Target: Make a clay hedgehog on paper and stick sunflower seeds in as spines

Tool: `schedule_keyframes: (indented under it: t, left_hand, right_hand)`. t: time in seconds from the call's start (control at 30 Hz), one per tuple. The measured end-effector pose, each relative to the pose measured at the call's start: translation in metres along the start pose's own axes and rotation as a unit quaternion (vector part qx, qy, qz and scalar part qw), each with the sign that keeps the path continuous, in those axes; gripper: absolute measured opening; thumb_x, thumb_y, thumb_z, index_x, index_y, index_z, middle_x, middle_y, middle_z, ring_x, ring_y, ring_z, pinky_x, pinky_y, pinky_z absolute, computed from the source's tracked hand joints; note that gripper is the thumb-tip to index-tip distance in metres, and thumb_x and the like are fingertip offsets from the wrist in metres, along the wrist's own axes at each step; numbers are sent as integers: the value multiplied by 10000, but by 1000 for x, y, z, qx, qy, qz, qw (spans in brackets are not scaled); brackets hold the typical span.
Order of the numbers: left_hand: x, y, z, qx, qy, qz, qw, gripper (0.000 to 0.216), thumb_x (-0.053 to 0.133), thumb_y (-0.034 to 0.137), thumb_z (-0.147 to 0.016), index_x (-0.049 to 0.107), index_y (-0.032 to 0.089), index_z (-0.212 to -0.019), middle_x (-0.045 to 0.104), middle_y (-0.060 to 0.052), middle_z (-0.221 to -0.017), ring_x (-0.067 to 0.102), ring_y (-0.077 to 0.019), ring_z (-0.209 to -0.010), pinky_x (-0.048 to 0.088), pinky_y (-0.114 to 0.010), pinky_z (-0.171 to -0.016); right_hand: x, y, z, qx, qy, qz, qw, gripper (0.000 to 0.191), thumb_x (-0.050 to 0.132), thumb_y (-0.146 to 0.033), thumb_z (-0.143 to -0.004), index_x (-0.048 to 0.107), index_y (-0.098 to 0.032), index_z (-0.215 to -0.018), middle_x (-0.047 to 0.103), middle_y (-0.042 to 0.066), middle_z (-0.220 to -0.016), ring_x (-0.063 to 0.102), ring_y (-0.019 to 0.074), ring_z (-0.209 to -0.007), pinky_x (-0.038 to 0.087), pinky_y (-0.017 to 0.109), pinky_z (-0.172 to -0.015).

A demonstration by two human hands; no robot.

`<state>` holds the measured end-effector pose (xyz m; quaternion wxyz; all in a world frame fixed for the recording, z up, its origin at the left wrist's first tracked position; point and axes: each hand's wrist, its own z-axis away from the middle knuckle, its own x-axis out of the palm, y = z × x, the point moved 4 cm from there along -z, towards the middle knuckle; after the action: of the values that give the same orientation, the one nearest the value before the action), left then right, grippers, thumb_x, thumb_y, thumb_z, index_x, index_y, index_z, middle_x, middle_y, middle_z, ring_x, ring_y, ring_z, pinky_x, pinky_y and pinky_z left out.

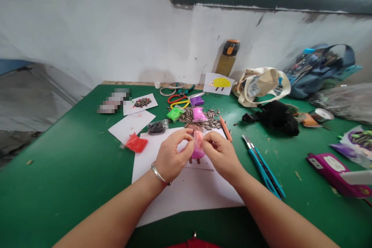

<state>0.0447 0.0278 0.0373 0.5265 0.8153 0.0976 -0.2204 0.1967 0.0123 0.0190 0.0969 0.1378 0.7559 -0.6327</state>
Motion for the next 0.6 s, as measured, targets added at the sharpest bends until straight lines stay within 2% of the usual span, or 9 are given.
schedule_keyframes:
  t: [0.03,0.1,0.17,0.27,0.37,0.5,0.6]
  left_hand:
    - [1,-2,0,15,-11,-12,1000,181,610,290,-810,647,194,-960,652,-75,-1136,594,-219,-1084,452,-405,-986]
    - [5,-6,0,41,-49,-39,997,509,687,369,-755,538,208,-1214,582,-103,-1269,541,-252,-1175,430,-444,-1015]
    - [9,-9,1,69,-85,-63,992,708,729,410,-712,437,218,-1327,511,-123,-1355,487,-281,-1238,407,-473,-1034]
    - [11,-10,2,102,-90,-76,988,591,674,368,-783,451,225,-1311,559,-107,-1301,524,-258,-1198,430,-444,-1016]
    - [10,-8,2,113,-82,-86,986,451,644,329,-814,516,211,-1230,630,-86,-1185,587,-227,-1097,474,-395,-960]
    - [7,-7,2,130,-74,-113,982,431,624,328,-828,525,199,-1228,645,-95,-1161,603,-227,-1060,490,-388,-926]
    - [6,-9,2,142,-69,-132,979,428,596,347,-846,526,196,-1241,652,-106,-1149,610,-232,-1050,496,-398,-918]
  right_hand:
    - [0,-1,0,-10,-8,-20,1000,148,520,-218,-810,519,-202,-663,542,6,-762,505,138,-716,409,237,-588]
    - [1,-3,0,-14,-25,-65,998,123,522,-209,-807,532,-203,-684,564,18,-844,532,148,-788,442,240,-620]
    - [3,-2,1,12,-40,-108,993,105,519,-201,-808,546,-205,-707,573,8,-823,547,140,-750,458,245,-617]
    - [4,1,2,56,-50,-158,985,101,534,-204,-808,545,-202,-708,566,-19,-714,546,121,-630,466,252,-580]
    - [2,3,1,59,-44,-176,982,100,570,-205,-798,528,-204,-707,573,-27,-702,557,116,-623,475,252,-587]
    - [-2,2,-1,13,-20,-140,990,74,602,-195,-782,534,-219,-797,616,21,-1008,599,146,-835,504,273,-680]
    - [-5,-3,0,-34,-10,-57,998,44,584,-184,-793,602,-221,-781,618,41,-1040,580,183,-982,508,284,-728]
